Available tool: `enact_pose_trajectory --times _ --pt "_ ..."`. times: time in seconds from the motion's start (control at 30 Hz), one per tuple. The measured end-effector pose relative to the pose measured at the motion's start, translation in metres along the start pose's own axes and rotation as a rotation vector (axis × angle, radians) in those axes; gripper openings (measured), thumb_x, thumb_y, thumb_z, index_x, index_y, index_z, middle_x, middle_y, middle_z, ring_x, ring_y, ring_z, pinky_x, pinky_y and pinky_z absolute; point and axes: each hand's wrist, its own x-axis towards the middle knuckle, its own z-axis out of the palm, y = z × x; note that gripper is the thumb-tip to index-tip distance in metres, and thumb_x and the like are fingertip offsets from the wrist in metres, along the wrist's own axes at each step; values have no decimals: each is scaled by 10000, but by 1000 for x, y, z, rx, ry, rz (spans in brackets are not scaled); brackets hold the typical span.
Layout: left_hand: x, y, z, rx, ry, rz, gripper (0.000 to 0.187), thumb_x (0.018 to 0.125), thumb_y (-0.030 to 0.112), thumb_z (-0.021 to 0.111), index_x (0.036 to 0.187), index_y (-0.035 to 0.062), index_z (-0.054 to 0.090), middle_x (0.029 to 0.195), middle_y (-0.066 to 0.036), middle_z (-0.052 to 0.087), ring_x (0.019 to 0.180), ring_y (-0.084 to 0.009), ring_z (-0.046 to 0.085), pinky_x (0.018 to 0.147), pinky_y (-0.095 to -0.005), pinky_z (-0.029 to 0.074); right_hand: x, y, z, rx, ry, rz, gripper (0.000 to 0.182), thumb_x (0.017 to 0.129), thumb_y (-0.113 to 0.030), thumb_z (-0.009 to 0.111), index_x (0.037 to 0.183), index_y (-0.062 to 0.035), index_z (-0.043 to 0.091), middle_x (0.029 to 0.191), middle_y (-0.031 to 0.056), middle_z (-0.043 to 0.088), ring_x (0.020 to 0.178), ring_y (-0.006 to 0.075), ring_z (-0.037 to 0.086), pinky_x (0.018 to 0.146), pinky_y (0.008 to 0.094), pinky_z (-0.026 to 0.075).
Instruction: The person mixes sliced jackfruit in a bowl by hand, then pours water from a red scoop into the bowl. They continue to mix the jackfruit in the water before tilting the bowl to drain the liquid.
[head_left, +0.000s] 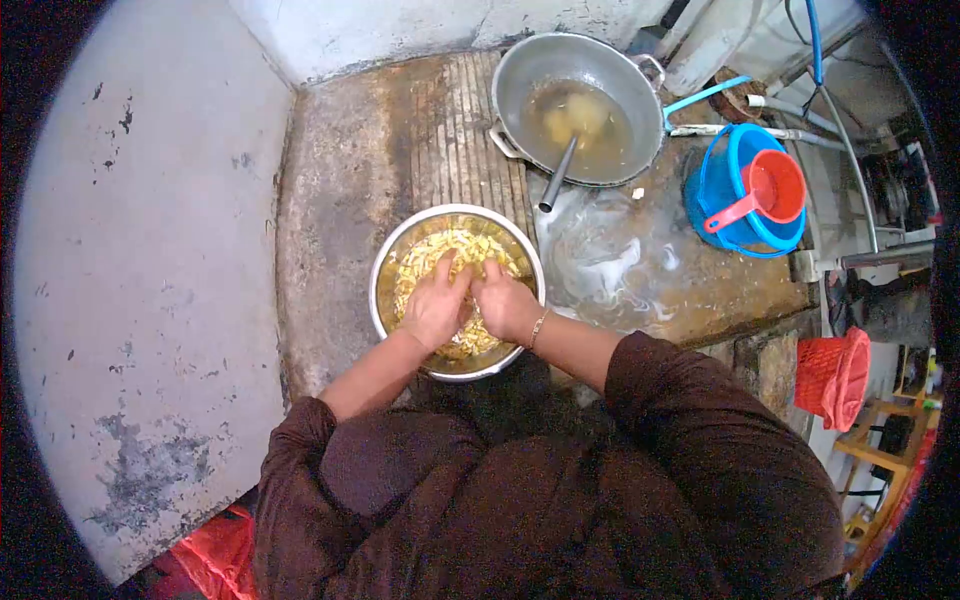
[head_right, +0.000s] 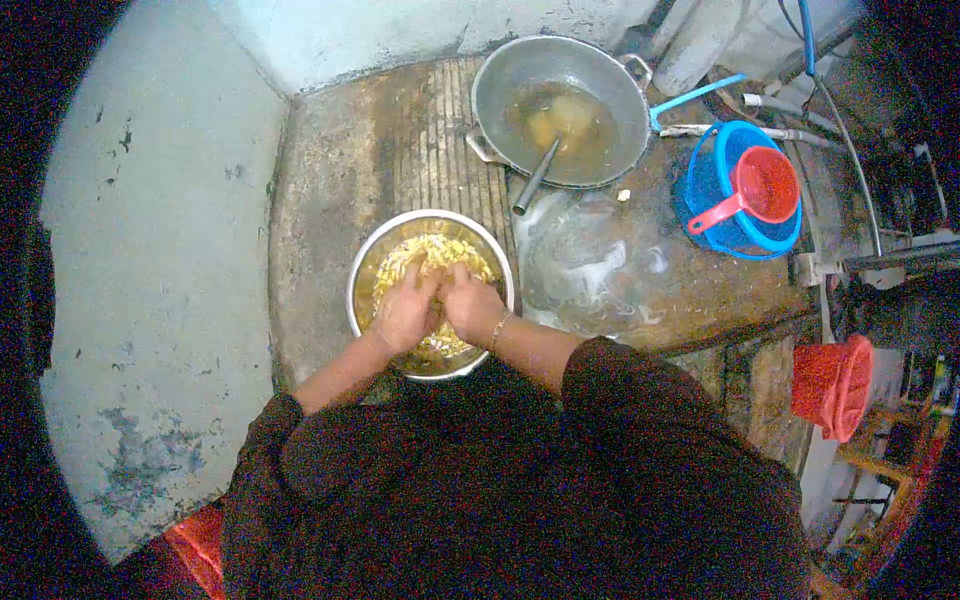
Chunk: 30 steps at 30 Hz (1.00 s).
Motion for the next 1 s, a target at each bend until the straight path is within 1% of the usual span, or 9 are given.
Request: enact_pose_trajectory --times 0.07,0.17,0.27,0.37,0.5,0.67,0.73,0.8,1.0 --pt "0 4 -9 132 69 93 440 717 130 649 1125 22 524 1117 -153 494 1029 -370 484 904 -510 364 1 0 -15 28 -124 -41 215 773 -141 539 895 24 603 972 230 550 836 384 591 720 466 490" --pt "-3 -6 -14 93 156 123 334 698 168 693 986 36 587 1050 -155 522 974 -340 494 857 -470 386 -4 -10 -57 125 6 91 270 752 -206 607 899 20 608 909 219 560 823 377 599 740 461 494" --pt "-5 -10 -27 203 367 32 223 706 136 670 897 57 586 968 -127 523 938 -326 496 813 -434 396 -17 12 -84 32 476 140 379 734 -298 657 928 24 615 873 217 602 839 364 622 745 437 507" --pt "-5 -8 -25 77 277 61 221 713 88 649 923 55 585 940 -132 553 871 -325 546 734 -412 446 -27 68 -46 302 -81 513 450 733 -380 679 1011 -29 628 919 215 643 788 266 654 674 368 513" --pt "7 8 -12 -132 44 216 373 738 28 597 1108 48 550 936 -167 579 827 -344 578 711 -409 475 -30 80 0 633 -268 536 464 685 -370 673 838 66 635 878 231 653 742 311 659 663 381 533" --pt "17 36 -32 -193 96 109 479 752 7 583 1218 66 492 930 -162 569 870 -338 575 756 -398 480 -26 90 13 829 -284 588 313 649 -242 634 732 59 640 663 171 651 535 255 645 506 342 526" --pt "24 47 -46 -231 51 113 361 752 2 635 1104 40 561 950 -162 581 899 -334 577 783 -399 474 -27 102 17 780 -258 433 286 631 -220 632 724 50 642 648 156 645 524 246 635 499 344 521" --pt "37 58 -63 -165 42 287 302 746 14 653 1040 26 588 928 -160 579 874 -330 580 760 -391 480 -38 110 16 853 -221 468 267 621 -205 632 715 44 643 635 144 638 507 235 620 485 343 513" --pt "63 84 -102 -115 77 188 240 741 70 668 974 36 618 905 -163 570 864 -351 571 782 -405 470 -69 126 -32 983 -71 754 155 626 -113 657 658 36 622 540 76 575 399 157 526 346 285 400"
